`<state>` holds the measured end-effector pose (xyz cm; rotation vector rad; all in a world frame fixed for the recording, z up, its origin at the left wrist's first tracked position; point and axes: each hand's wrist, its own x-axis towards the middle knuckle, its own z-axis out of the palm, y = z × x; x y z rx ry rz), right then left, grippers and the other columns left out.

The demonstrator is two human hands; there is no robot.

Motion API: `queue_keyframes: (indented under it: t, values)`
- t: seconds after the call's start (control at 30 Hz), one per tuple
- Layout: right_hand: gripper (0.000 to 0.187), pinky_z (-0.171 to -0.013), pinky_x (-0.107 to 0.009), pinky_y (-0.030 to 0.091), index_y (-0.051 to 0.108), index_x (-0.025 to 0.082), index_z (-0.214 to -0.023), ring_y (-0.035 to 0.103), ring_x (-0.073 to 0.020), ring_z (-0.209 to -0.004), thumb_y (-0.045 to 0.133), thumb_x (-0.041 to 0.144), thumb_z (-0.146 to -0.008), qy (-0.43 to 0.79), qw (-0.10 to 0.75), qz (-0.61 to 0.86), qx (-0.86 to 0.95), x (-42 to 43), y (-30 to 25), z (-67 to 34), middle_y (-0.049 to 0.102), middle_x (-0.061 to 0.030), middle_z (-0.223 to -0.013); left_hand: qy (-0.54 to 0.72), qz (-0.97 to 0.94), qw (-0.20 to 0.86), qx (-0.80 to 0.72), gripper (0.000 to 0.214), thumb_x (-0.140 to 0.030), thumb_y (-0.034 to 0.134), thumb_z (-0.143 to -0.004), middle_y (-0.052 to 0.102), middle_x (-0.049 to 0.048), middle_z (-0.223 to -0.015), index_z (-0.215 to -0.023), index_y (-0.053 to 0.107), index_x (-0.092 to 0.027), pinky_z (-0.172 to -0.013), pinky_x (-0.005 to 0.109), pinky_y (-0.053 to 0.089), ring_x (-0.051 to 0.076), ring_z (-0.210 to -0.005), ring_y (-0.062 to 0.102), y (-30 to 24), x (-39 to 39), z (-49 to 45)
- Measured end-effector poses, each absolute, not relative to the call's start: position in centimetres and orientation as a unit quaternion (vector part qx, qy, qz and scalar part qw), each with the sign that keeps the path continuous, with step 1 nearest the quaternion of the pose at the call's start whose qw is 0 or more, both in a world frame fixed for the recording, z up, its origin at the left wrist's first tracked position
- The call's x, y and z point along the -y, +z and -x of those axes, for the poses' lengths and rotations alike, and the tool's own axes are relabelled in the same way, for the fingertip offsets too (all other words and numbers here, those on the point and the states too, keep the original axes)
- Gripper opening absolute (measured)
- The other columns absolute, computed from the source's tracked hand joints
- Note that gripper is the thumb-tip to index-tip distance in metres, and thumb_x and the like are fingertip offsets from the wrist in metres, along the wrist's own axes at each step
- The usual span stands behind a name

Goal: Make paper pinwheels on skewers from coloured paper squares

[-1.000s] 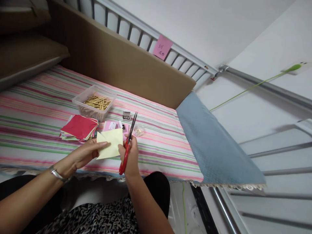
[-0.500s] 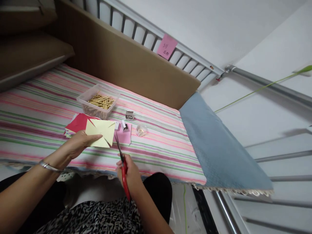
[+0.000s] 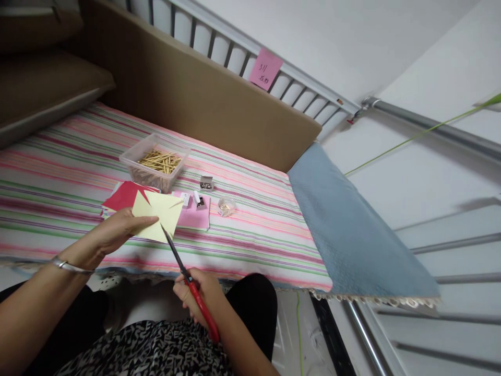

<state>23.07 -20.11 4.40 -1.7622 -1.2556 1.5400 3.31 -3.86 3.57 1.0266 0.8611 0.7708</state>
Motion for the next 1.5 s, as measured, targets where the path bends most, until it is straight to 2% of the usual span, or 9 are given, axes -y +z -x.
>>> queue_keyframes:
  t: [0.3,0.5,0.7,1.03,1.23,1.5]
  values:
    - [0.032,-0.034,-0.014,0.029,0.06,0.02,-0.103,0.037,-0.0047,-0.036,0.057,0.045,-0.082,0.545,0.227,0.681,0.433,19.3,4.8,-22.2,0.048,0.0071,-0.055,0.324,-0.435,0.736,-0.405,0.036,-0.035,0.082,-0.06,0.077,0.0104,-0.089,-0.088,0.076,-0.013,-0.072,0.032,0.05,0.026,-0.079,0.069,2.8,4.0,-4.0]
    - [0.024,-0.045,-0.02,0.034,0.062,0.02,-0.097,0.041,-0.0074,-0.042,0.059,0.039,-0.082,0.502,0.249,0.662,0.498,19.1,4.2,-22.6,0.048,0.0066,-0.053,0.334,-0.42,0.738,-0.409,0.033,-0.031,0.082,-0.059,0.077,0.0101,-0.089,-0.086,0.075,-0.013,-0.071,0.03,0.051,0.024,-0.077,0.069,3.4,4.3,-4.1]
    - [0.029,-0.051,-0.023,0.035,0.062,0.02,-0.097,0.044,-0.0105,-0.051,0.061,0.044,-0.08,0.462,0.253,0.636,0.564,19.0,3.1,-23.2,0.043,0.0058,-0.056,0.336,-0.422,0.736,-0.409,0.032,-0.031,0.082,-0.058,0.078,0.0097,-0.088,-0.085,0.076,-0.015,-0.07,0.032,0.052,0.026,-0.077,0.07,3.4,4.4,-4.2]
    - [0.025,-0.051,-0.023,0.032,0.063,0.022,-0.092,0.039,-0.0106,-0.048,0.062,0.044,-0.08,0.462,0.279,0.644,0.543,18.9,2.8,-22.8,0.043,0.0061,-0.052,0.333,-0.422,0.735,-0.414,0.031,-0.033,0.084,-0.056,0.078,0.0092,-0.085,-0.082,0.077,-0.016,-0.067,0.031,0.052,0.025,-0.074,0.07,3.1,4.3,-4.2]
    - [0.028,-0.051,-0.022,0.032,0.062,0.02,-0.094,0.041,-0.0105,-0.05,0.061,0.044,-0.08,0.471,0.273,0.644,0.538,19.0,2.9,-22.9,0.042,0.0063,-0.055,0.338,-0.426,0.731,-0.413,0.032,-0.032,0.083,-0.057,0.078,0.0096,-0.086,-0.083,0.076,-0.015,-0.069,0.031,0.052,0.025,-0.075,0.07,3.2,4.3,-4.2]
    - [0.027,-0.053,-0.022,0.029,0.063,0.019,-0.093,0.036,-0.0092,-0.052,0.063,0.041,-0.078,0.435,0.258,0.647,0.571,18.9,3.1,-23.0,0.042,0.0066,-0.056,0.338,-0.426,0.726,-0.42,0.034,-0.033,0.084,-0.055,0.078,0.01,-0.085,-0.082,0.075,-0.015,-0.068,0.032,0.052,0.027,-0.076,0.07,3.5,4.4,-4.3]
